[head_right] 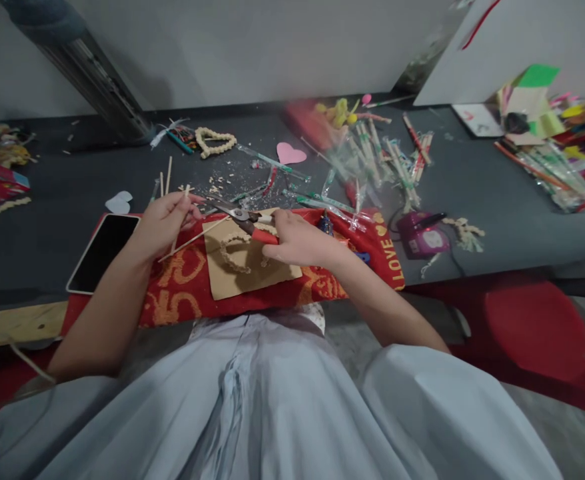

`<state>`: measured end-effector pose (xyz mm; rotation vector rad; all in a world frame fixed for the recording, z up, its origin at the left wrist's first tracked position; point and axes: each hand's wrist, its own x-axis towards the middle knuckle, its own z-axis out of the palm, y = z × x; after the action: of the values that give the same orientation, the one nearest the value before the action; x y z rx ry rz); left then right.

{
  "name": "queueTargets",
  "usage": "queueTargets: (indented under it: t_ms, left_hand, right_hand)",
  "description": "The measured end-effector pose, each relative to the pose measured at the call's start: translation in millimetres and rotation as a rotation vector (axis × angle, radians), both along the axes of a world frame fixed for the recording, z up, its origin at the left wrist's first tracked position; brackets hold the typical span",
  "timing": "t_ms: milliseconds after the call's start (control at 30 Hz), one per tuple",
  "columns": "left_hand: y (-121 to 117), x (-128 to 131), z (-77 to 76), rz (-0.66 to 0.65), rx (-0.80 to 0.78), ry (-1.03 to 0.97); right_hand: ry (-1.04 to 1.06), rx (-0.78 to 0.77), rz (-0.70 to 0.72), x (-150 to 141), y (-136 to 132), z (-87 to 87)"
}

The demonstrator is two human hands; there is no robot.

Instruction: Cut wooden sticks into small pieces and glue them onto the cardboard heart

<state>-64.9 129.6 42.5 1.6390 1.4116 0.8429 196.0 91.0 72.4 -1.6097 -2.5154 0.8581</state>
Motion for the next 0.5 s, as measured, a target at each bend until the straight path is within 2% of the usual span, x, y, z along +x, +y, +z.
queueTargets:
  t_ms: [133,267,500]
  left_hand:
    - [-21,9,11.6,-0.016,0.088,0.052]
    - [-36,17,24.2,-0.029,0.149,0.139]
    - [-50,24,33.8,-0.016,0.17,0.184]
  right_hand:
    - [0.114,-0.051,-0.017,-6,-8,4.5]
    - [0.141,-0.096,-0.031,-12,-14,10.5]
    - [0.238,-0.137,0.021,-13,-22,15.2]
